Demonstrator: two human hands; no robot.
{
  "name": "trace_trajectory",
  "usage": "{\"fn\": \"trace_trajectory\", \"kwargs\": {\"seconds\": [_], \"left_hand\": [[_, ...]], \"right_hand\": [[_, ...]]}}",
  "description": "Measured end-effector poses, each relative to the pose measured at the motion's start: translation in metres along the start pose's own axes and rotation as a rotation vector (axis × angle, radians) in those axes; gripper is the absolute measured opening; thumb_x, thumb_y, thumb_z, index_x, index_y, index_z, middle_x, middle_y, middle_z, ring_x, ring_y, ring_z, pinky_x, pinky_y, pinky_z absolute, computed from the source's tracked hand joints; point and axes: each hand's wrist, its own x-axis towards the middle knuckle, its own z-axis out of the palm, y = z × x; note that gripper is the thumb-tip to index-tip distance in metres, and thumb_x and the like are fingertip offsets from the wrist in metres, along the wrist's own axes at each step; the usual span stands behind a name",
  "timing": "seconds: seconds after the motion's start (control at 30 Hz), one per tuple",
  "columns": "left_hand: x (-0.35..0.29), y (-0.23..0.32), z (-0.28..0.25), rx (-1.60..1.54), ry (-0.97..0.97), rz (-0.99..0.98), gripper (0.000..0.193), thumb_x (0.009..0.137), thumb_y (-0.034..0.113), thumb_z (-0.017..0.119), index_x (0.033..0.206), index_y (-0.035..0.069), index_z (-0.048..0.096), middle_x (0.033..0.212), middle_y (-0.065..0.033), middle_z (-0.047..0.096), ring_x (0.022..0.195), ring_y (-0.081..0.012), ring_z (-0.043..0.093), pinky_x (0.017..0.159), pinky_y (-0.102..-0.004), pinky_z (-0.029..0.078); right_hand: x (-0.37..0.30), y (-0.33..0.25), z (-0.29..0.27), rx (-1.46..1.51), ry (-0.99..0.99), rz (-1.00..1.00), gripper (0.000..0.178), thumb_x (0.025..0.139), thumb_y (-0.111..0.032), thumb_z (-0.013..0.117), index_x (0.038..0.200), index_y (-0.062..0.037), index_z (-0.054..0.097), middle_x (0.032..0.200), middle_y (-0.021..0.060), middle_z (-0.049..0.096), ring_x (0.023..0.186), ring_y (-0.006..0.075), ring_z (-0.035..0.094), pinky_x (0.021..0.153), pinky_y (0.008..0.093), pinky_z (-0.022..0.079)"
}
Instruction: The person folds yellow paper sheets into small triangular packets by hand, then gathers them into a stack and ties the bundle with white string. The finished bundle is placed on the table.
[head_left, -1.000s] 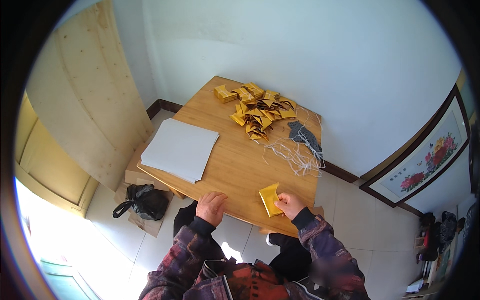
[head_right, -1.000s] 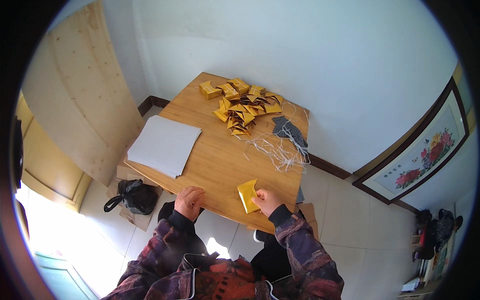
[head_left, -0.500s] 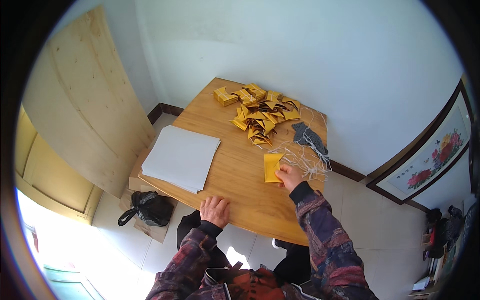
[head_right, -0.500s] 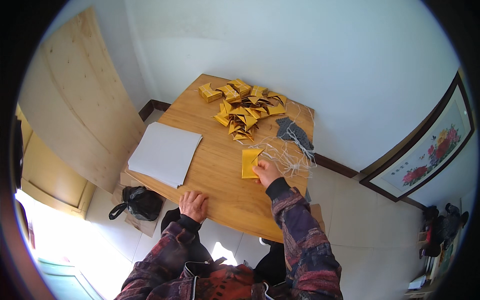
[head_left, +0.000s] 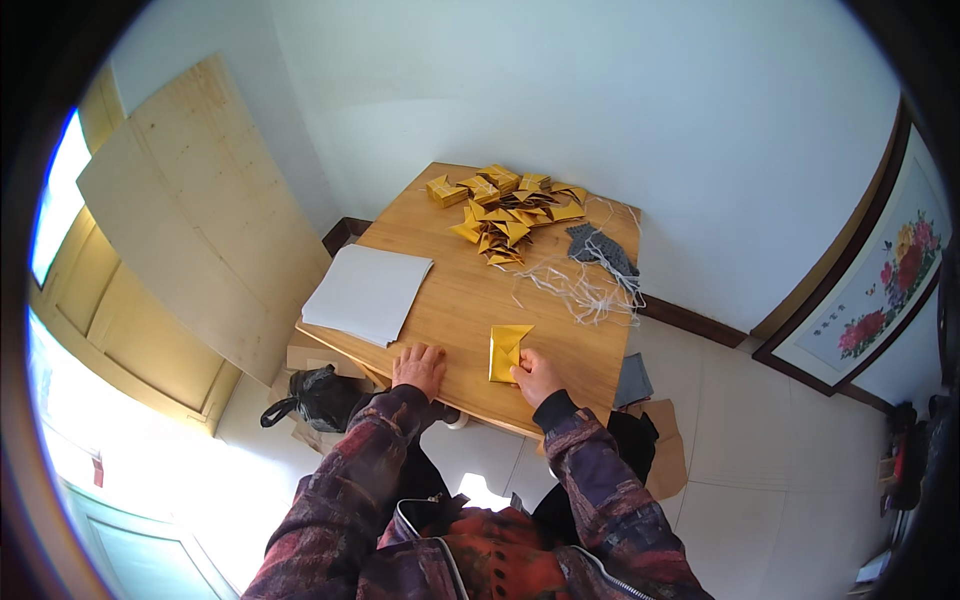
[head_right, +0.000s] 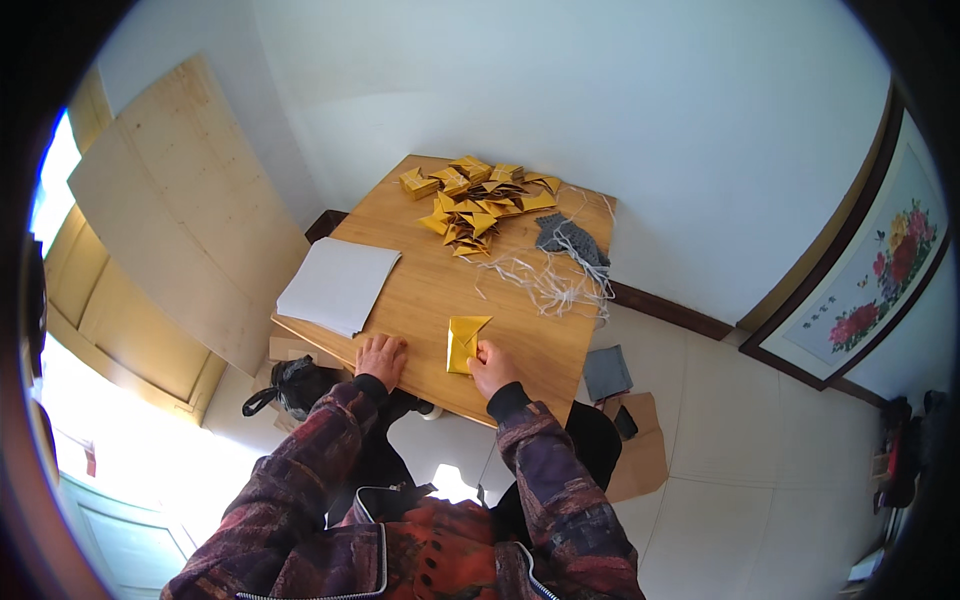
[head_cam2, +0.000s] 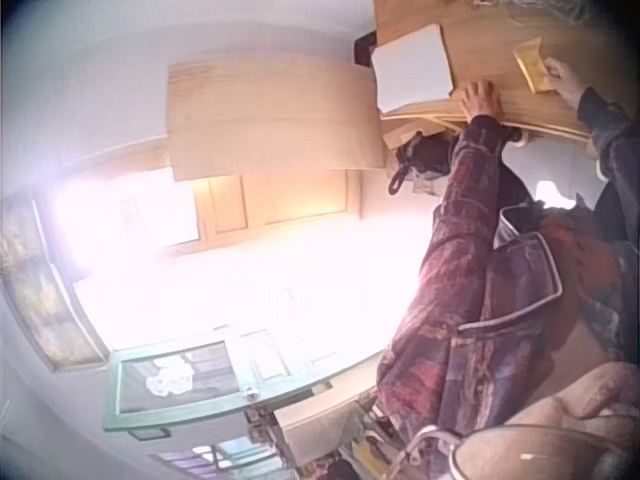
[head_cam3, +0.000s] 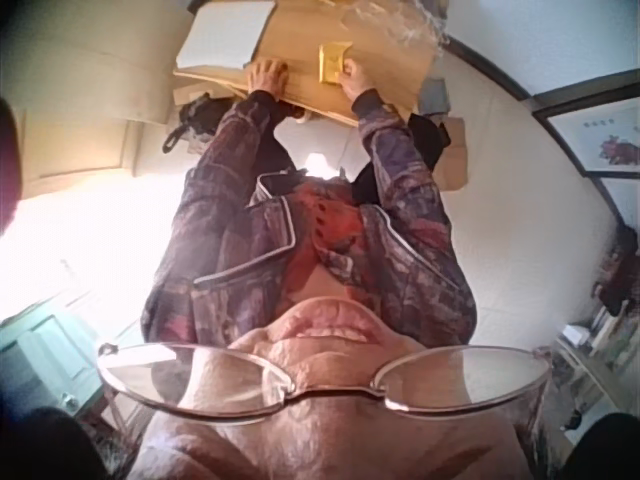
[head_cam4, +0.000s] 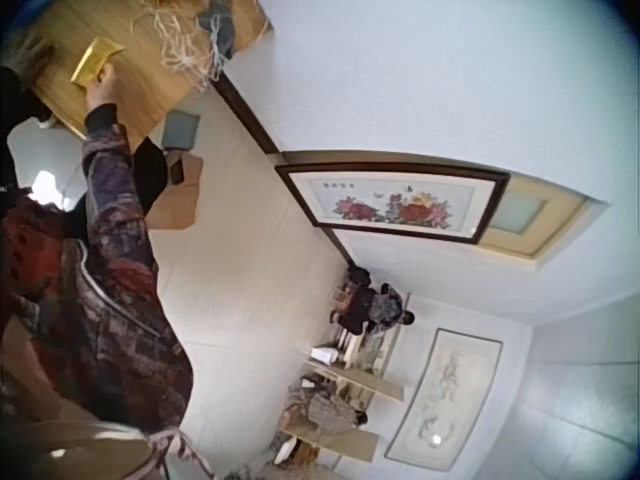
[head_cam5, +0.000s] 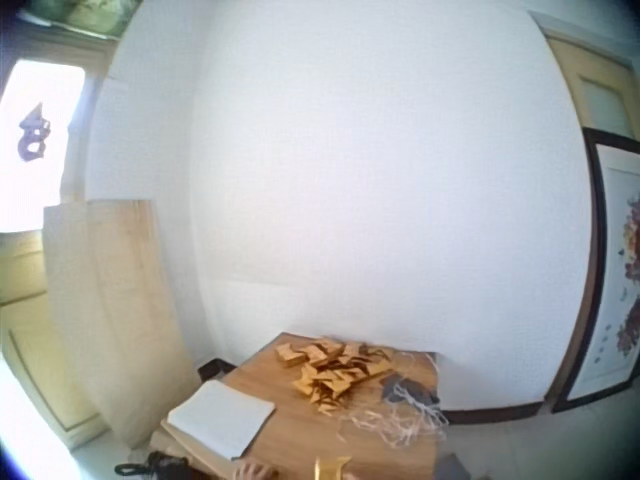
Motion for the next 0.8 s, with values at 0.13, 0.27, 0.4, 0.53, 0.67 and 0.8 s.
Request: {"fn": "trace_trajectory", "kwargs": {"seconds": [0.13,0.27,0.4,0.53,0.67,0.8], "left_hand": [[0.002,0.004,-0.001,0.015,-0.035,-0.074,0.026,0.083,0.027,0.059,0.108,0.019,0.06,0.107,-0.0065,0.055,0.11,-0.0296,0.048,0.091,-0.0445,0.038],[-0.001,0.006,0.0,0.002,-0.016,-0.1,0.025,0.083,0.028,0.058,0.107,0.02,0.06,0.108,-0.0055,0.055,0.109,-0.0292,0.048,0.091,-0.044,0.038],[-0.001,0.007,-0.001,-0.053,-0.014,-0.125,0.025,0.085,0.031,0.058,0.107,0.019,0.061,0.103,-0.0058,0.056,0.106,-0.0291,0.05,0.089,-0.0437,0.039],[0.015,0.018,-0.001,-0.295,-0.077,-0.086,0.036,0.09,0.037,0.056,0.113,0.009,0.06,0.105,-0.0111,0.063,0.096,-0.0341,0.057,0.085,-0.0442,0.045],[0.026,0.044,0.014,-0.96,-0.318,-0.153,0.033,0.094,0.028,0.059,0.113,0.001,0.06,0.107,-0.0087,0.065,0.099,-0.0213,0.061,0.087,-0.0315,0.047],[0.054,0.046,0.036,-1.723,-0.471,-0.198,0.025,0.093,0.014,0.06,0.115,0.0,0.06,0.107,-0.0021,0.064,0.098,-0.0114,0.059,0.087,-0.0264,0.047]], "right_hand": [[0.002,0.003,-0.001,0.221,-0.005,0.05,0.023,0.088,-0.004,0.053,0.11,0.0044,0.054,0.094,0.0097,0.067,0.078,0.0136,0.064,0.064,0.0262,0.053],[-0.003,-0.011,0.0,0.149,0.02,0.035,0.022,0.087,-0.003,0.054,0.107,0.0046,0.055,0.091,0.0101,0.067,0.075,0.0128,0.064,0.063,0.0259,0.052],[-0.012,-0.026,-0.004,-0.267,0.037,-0.074,0.021,0.087,-0.003,0.055,0.107,0.0042,0.055,0.091,0.0101,0.068,0.076,0.012,0.063,0.067,0.0254,0.051],[-0.013,-0.027,-0.005,0.062,-0.047,0.043,0.019,0.089,-0.002,0.054,0.107,0.0035,0.055,0.092,0.0082,0.067,0.082,0.0108,0.063,0.073,0.0244,0.05],[-0.004,-0.024,-0.007,0.247,-0.012,0.162,0.017,0.092,-0.001,0.053,0.109,0.0017,0.055,0.097,0.0059,0.065,0.086,0.0098,0.062,0.077,0.0214,0.048],[0.02,-0.039,-0.014,0.202,-0.162,0.05,0.018,0.093,-0.004,0.055,0.11,0.0011,0.055,0.096,0.0041,0.065,0.085,0.0084,0.06,0.079,0.0203,0.047]]}}
